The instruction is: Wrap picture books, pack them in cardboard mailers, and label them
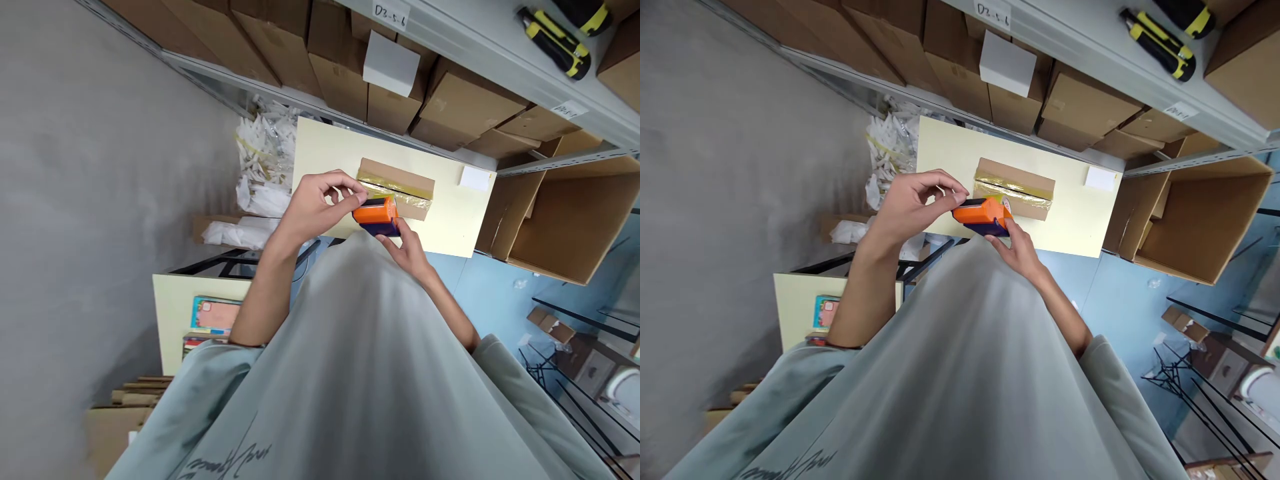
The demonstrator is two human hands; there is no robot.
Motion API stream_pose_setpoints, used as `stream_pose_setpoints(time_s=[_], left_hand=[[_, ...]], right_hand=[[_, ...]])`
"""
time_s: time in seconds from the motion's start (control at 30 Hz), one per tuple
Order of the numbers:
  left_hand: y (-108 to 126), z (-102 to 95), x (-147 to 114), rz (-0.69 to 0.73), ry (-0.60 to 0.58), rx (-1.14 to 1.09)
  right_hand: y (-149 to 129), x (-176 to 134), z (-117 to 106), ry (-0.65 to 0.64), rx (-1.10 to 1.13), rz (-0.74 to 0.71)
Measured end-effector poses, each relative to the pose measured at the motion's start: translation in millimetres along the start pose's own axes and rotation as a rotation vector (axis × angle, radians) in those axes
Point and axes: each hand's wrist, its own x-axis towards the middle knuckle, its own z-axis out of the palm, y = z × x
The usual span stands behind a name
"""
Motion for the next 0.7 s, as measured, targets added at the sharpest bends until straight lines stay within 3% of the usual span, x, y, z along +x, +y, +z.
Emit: stream_pose_setpoints(time_s=[0.27, 0.43, 0.7], left_hand=[[-23.1, 9.7, 0.8, -0.035, 0.046, 0.011], [-25.2, 14.8, -0.9, -0.02, 0.085, -0.006], [-27.7, 36.6, -8.8, -0.07, 0.18, -0.02]], right_hand=[[6.9, 2.9, -11.1, -0.073, -0.082, -0.002], [2.9, 7.9, -21.3, -0.134, -0.12, 0.012], [-15.1, 13.6, -68.7, -0.348, -0.265, 0.0]])
